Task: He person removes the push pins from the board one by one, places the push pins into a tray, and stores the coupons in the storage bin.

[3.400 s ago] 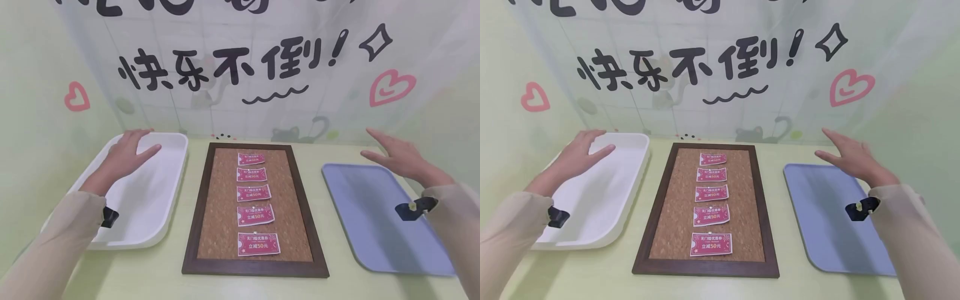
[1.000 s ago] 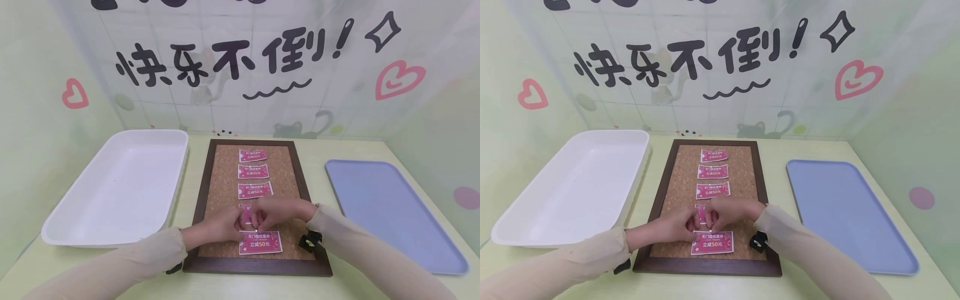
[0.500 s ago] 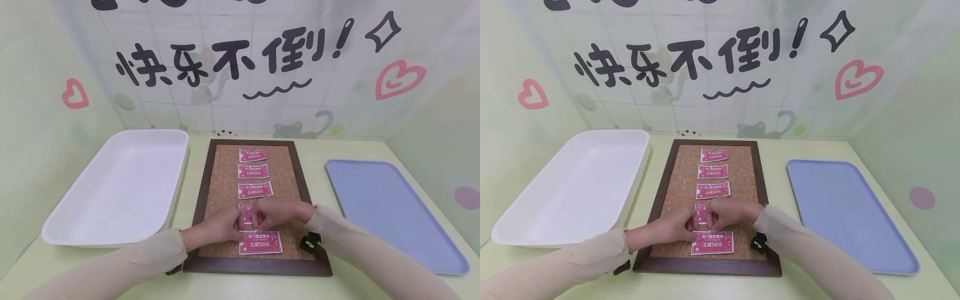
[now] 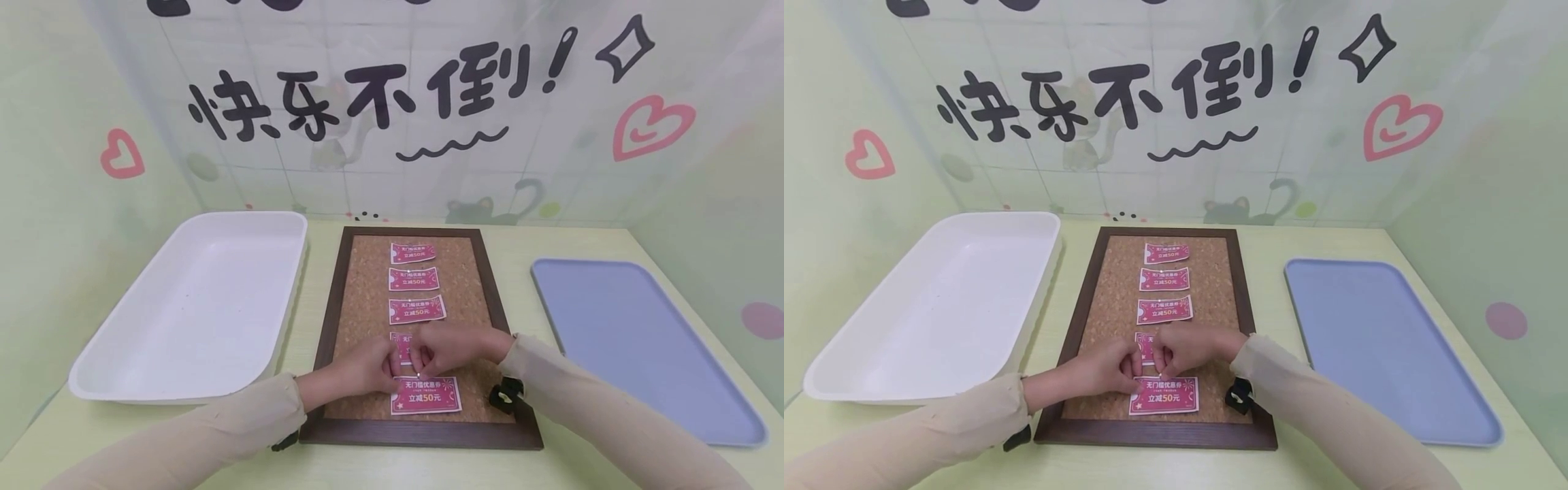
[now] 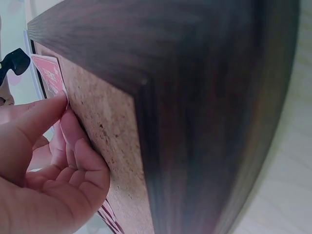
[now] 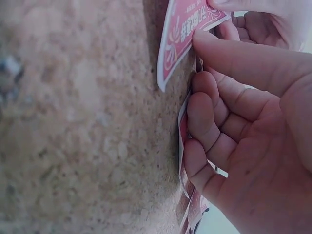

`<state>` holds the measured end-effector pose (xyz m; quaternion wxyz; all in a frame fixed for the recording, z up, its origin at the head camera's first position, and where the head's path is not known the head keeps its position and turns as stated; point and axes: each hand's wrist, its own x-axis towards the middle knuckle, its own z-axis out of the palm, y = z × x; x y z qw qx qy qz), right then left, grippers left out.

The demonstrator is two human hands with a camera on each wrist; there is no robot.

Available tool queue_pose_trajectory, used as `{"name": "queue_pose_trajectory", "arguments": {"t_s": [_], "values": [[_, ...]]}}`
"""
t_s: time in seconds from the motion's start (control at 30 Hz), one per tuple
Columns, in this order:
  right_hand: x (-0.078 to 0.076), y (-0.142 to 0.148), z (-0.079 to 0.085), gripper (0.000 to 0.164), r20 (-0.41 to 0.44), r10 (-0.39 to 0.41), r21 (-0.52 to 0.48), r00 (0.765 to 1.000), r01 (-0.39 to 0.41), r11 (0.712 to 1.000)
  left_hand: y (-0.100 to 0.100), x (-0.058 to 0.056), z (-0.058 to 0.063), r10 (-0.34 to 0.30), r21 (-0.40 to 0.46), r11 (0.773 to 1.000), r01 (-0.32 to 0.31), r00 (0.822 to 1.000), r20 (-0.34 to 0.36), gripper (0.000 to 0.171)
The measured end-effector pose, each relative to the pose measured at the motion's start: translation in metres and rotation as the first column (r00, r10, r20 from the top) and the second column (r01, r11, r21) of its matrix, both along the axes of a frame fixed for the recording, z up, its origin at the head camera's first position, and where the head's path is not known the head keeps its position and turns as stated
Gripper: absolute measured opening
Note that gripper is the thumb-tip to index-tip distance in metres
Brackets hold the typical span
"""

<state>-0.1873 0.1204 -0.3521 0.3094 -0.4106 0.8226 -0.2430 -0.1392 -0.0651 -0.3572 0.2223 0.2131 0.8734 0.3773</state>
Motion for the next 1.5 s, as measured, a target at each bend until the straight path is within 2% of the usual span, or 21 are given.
{"name": "queue_pose_trajectory", "arguments": {"t_s": [0.33, 0.7, 1.07, 1.5], "values": [[-0.0054, 0.0035, -0.0001, 0.005, 0.086, 0.000, -0.037, 0.996, 0.004, 0.999, 0.0001, -0.0032, -0.0005, -0.004, -0.002, 1.000, 0.004, 0.999, 0.032, 0.018], [-0.0032, 0.0018, 0.0012, 0.007, 0.023, 0.024, 0.005, 0.999, -0.024, 1.000, 0.0002, -0.0043, 0.0003, -0.013, -0.011, 1.000, 0.014, 0.999, 0.033, 0.017], [-0.0034, 0.0028, 0.0000, 0.008, 0.000, 0.078, 0.002, 0.997, -0.078, 0.997, 0.0011, -0.0043, 0.0010, -0.016, -0.020, 1.000, 0.017, 0.999, 0.039, 0.017], [-0.0038, 0.0032, 0.0012, 0.006, 0.024, 0.036, 0.003, 0.999, -0.037, 0.999, 0.0004, -0.0053, 0.0011, -0.024, -0.015, 1.000, 0.025, 0.999, 0.048, 0.018]]}}
